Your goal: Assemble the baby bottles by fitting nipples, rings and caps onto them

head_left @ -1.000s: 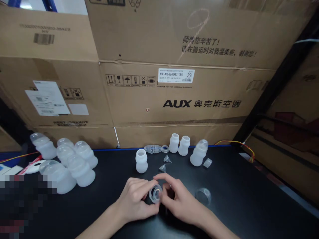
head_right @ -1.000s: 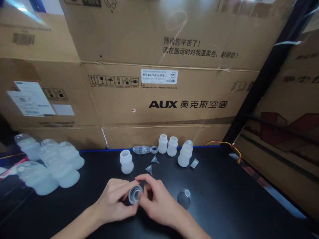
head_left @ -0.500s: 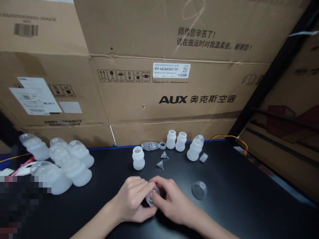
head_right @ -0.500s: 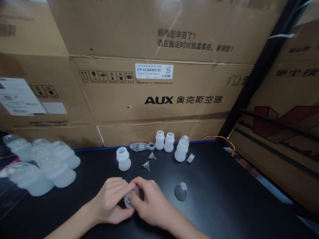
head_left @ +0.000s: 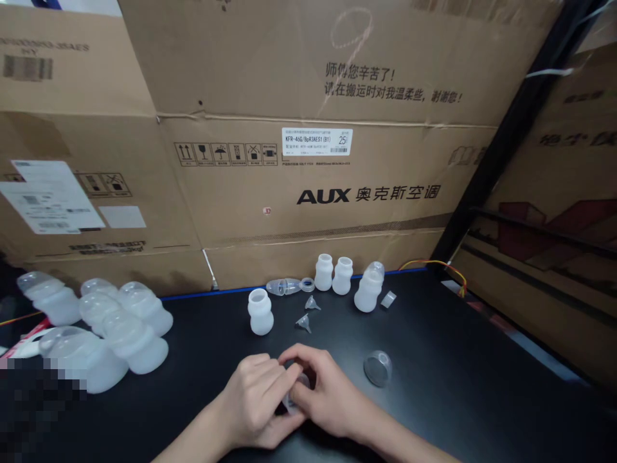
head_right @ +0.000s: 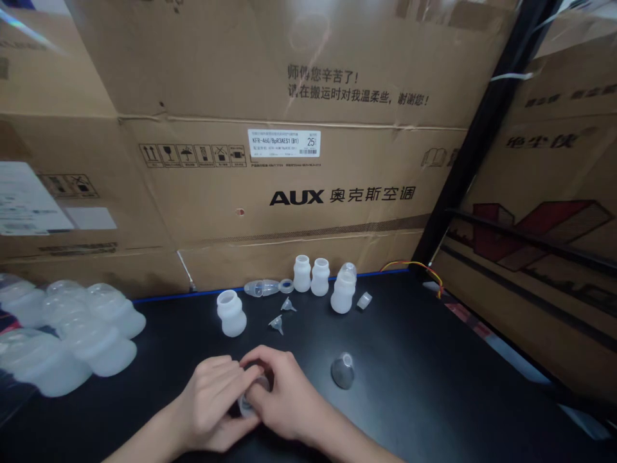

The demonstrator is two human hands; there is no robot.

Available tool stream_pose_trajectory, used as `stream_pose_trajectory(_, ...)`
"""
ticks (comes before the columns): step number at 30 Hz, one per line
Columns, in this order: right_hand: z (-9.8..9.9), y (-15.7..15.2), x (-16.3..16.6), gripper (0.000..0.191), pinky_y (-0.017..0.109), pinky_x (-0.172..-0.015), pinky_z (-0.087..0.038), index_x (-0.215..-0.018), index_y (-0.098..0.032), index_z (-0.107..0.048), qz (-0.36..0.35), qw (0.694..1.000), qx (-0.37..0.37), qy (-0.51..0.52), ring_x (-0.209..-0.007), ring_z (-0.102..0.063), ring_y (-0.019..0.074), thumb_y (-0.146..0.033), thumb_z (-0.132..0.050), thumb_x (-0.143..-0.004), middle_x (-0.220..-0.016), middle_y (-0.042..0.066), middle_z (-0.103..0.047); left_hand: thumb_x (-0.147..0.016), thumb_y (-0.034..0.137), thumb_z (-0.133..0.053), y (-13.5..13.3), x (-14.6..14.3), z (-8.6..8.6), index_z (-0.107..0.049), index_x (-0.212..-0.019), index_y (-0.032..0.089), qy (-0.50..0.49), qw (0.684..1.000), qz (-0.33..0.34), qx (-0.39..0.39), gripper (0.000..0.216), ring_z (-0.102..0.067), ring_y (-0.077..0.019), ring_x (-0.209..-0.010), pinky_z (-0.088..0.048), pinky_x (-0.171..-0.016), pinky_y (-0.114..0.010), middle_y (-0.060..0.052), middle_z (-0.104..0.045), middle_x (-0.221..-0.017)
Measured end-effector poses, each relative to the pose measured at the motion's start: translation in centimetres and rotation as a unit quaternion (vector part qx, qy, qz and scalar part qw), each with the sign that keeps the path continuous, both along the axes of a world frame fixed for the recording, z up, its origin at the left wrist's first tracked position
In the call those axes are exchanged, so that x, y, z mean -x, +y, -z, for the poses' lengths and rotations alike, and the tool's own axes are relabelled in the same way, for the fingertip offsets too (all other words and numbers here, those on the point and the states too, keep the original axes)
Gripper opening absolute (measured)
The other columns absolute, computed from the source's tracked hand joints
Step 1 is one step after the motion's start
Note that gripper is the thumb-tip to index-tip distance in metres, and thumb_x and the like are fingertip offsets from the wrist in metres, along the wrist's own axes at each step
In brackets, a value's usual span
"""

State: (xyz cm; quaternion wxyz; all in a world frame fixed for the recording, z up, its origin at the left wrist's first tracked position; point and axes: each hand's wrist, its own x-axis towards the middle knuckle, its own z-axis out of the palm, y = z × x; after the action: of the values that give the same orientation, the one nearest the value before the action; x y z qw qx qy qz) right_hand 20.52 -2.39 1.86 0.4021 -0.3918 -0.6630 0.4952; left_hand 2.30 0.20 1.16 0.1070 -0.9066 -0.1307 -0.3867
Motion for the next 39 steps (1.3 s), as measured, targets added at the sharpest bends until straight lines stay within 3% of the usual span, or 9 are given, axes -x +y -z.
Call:
stream_pose_trajectory(6,-0.1,0.4,-0.5,0.022,0.023,-0.067,-0.041,-0.095,-0.018,-0.072,-0.008,1.0,-0.003,0.009,-0.074,-0.052,0.0135,-0.008,-0.057,-0.082,-0.08,-0.004,-0.063,-0.091,0.028,-0.07,0.0,0.0,-0.3,-0.061,-0.117,0.013,-0.022,0.996,-0.039,0.08,0.031,-0.066,-0.0192,-0.054,-0.046,-0.049,-0.033,-0.005,-0.074,-0.074)
stream_pose_trajectory(12,0.9,0.8,-0.1,0.026,0.023,-0.063,-0.041,-0.094,-0.017,-0.072,0.049,0.999,0.005,0.009,-0.069,-0.053,0.0136,-0.006,-0.056,-0.077,-0.075,-0.004,-0.065,-0.097,0.036,-0.069,-0.2,0.1,0.1,-0.061,-0.125,0.013,-0.024,0.995,-0.038,0.088,0.037,-0.069,-0.0193,-0.059,-0.051,-0.054,-0.031,-0.004,-0.072,-0.073)
stream_pose_trajectory(17,0.8,1.0,-0.3,0.017,0.024,-0.061,-0.041,-0.088,-0.017,-0.071,0.089,0.996,-0.013,0.01,-0.063,-0.05,0.0124,-0.009,-0.058,-0.082,-0.068,-0.004,-0.063,-0.09,0.035,-0.078,-0.2,0.3,0.0,-0.06,-0.135,0.019,-0.045,0.981,-0.059,0.177,0.052,-0.069,-0.0173,-0.063,-0.055,-0.063,-0.031,-0.001,-0.071,-0.079)
stream_pose_trajectory(21,0.6,1.0,-0.5,0.012,0.024,-0.058,-0.045,-0.101,-0.018,-0.07,0.071,0.997,0.005,0.042,-0.06,-0.053,0.0121,-0.022,-0.064,-0.092,-0.07,-0.005,-0.06,-0.094,0.02,-0.064,0.1,0.8,-0.3,-0.062,-0.139,0.021,-0.048,0.968,-0.051,0.239,0.046,-0.067,-0.0156,-0.064,-0.053,-0.06,-0.028,-0.001,-0.068,-0.08)
stream_pose_trajectory(25,1.0,0.9,-0.5,0.034,0.027,-0.057,-0.052,-0.125,-0.02,-0.065,0.056,0.995,0.04,0.073,-0.062,-0.061,0.0149,-0.038,-0.066,-0.096,-0.079,-0.002,-0.062,-0.098,0.021,-0.057,0.5,0.8,0.0,-0.07,-0.13,0.021,-0.091,0.949,-0.056,0.298,0.034,-0.065,-0.0144,-0.062,-0.053,-0.057,-0.025,-0.002,-0.069,-0.079)
stream_pose_trajectory(29,1.5,0.9,-0.5,0.033,0.028,-0.063,-0.053,-0.127,-0.02,-0.066,0.079,0.997,-0.018,0.014,-0.067,-0.062,0.0159,-0.035,-0.065,-0.098,-0.08,0.0,-0.065,-0.099,0.021,-0.058,0.7,0.4,0.8,-0.078,-0.116,0.022,-0.138,0.929,-0.081,0.334,0.026,-0.068,-0.0143,-0.06,-0.057,-0.056,-0.023,-0.004,-0.076,-0.081)
stream_pose_trajectory(39,2.0,0.9,-0.3,0.029,0.026,-0.065,-0.046,-0.125,-0.023,-0.065,0.105,0.99,-0.081,-0.046,-0.068,-0.059,0.0155,-0.027,-0.061,-0.097,-0.076,-0.003,-0.062,-0.096,0.017,-0.059,0.5,-0.3,1.4,-0.081,-0.112,0.023,-0.164,0.924,-0.088,0.335,0.028,-0.077,-0.0158,-0.067,-0.063,-0.063,-0.023,-0.005,-0.083,-0.088)
